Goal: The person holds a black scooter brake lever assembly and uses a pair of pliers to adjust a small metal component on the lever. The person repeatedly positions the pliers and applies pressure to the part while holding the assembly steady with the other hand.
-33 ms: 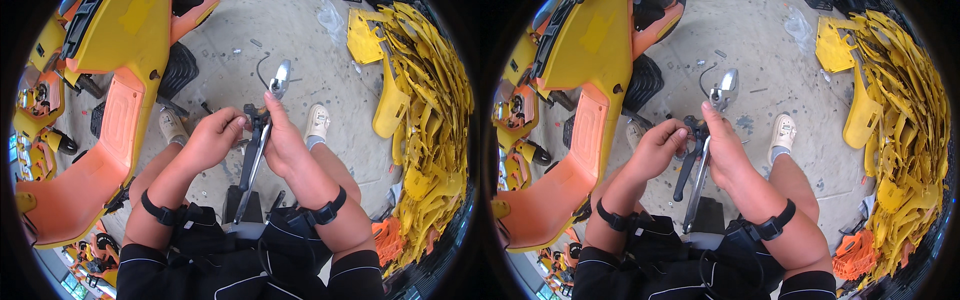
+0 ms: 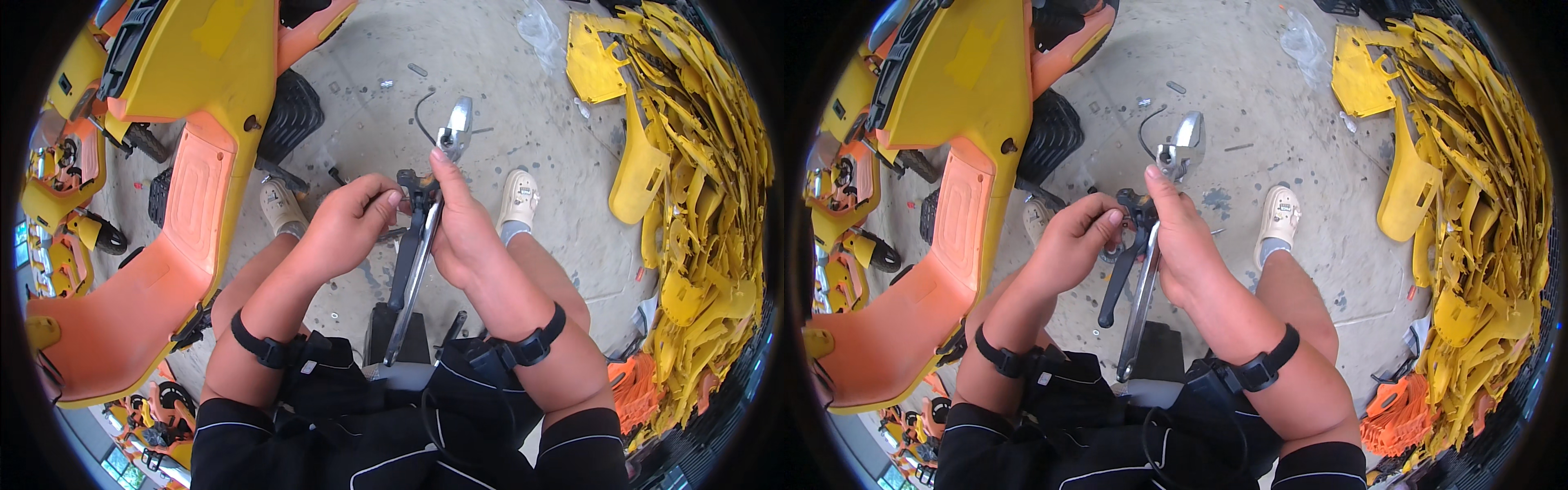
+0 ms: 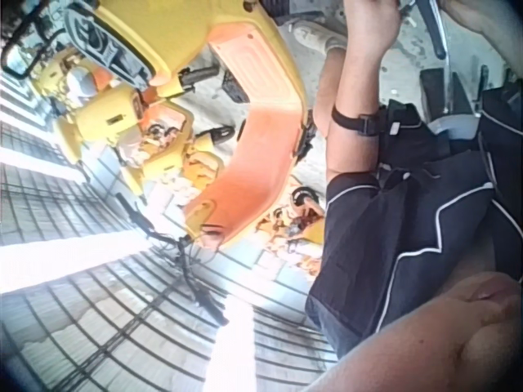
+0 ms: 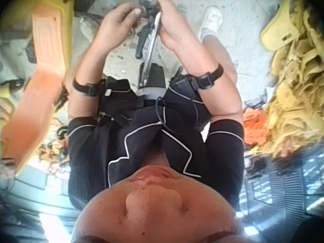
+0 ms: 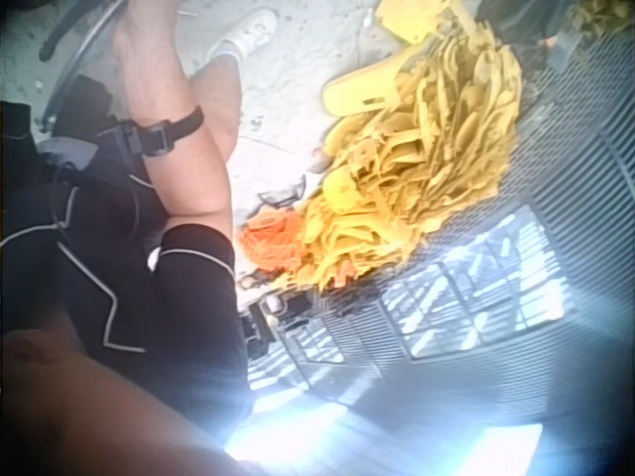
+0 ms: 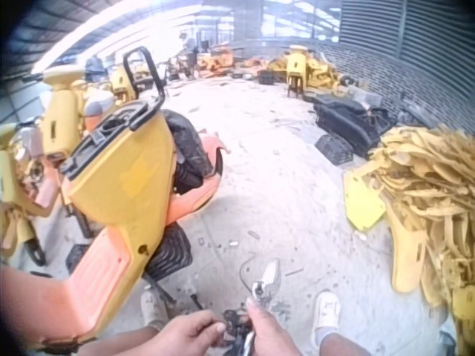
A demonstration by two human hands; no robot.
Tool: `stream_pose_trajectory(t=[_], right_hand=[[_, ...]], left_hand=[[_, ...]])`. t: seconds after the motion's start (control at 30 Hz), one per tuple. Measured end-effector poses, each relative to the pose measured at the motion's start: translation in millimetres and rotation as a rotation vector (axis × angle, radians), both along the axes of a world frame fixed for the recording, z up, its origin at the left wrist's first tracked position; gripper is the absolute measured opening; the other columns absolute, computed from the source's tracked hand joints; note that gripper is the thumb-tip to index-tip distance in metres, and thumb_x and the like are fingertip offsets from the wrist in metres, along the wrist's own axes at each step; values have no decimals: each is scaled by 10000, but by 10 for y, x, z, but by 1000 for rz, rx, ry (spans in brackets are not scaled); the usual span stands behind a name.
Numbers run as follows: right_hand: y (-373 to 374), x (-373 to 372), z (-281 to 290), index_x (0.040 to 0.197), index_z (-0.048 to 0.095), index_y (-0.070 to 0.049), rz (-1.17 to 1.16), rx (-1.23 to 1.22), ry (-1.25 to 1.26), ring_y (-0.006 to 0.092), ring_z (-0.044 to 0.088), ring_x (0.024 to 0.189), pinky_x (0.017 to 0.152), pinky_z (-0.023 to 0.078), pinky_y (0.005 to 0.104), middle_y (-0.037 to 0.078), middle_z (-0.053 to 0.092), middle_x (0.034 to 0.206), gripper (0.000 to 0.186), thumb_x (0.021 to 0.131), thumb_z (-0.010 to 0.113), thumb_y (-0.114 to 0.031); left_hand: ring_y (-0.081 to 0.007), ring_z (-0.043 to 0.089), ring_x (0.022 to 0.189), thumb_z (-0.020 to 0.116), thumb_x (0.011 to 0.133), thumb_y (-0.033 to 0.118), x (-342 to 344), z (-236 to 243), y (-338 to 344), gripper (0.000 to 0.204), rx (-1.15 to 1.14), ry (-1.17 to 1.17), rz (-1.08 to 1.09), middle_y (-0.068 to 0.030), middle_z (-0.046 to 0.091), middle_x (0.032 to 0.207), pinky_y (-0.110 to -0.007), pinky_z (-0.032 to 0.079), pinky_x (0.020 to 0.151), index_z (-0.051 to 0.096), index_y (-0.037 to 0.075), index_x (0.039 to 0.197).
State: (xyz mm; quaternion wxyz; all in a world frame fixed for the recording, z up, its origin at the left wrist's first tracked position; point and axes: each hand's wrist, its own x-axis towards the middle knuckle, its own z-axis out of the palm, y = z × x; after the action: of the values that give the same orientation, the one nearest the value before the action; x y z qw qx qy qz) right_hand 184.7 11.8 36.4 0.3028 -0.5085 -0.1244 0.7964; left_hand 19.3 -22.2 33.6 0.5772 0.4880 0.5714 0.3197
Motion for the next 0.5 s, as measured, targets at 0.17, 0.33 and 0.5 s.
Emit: stream_pose_trajectory(t=[0.17,0.33,0.5], right_hand=[[59,-2,25,1093,517,-87,10,-33,-3,114,593,768,622,432,306,11,602,880,550,928,580,-608],[89,-3,-15,1037,543,-111,30,-43,29,103,584,746,609,420,300,-5,595,837,509,930,574,-608],[110,-24,-22,1026,560,-121,24,-72,28,110,583,775,615,405,300,-10,588,846,523,920,566,-633]], left_hand=[[-96,543,754,568,1006,120,-14,-42,52,129,8,-29,7,-26,625,852,-258,475,703,609,-1,1025],[-109,597,829,596,986,79,-35,-47,82,102,6,-78,21,-42,638,894,-262,496,761,596,-13,1030],[-147,674,938,606,966,27,-58,-55,107,90,29,-177,27,-87,670,940,-284,522,820,579,-34,1027]])
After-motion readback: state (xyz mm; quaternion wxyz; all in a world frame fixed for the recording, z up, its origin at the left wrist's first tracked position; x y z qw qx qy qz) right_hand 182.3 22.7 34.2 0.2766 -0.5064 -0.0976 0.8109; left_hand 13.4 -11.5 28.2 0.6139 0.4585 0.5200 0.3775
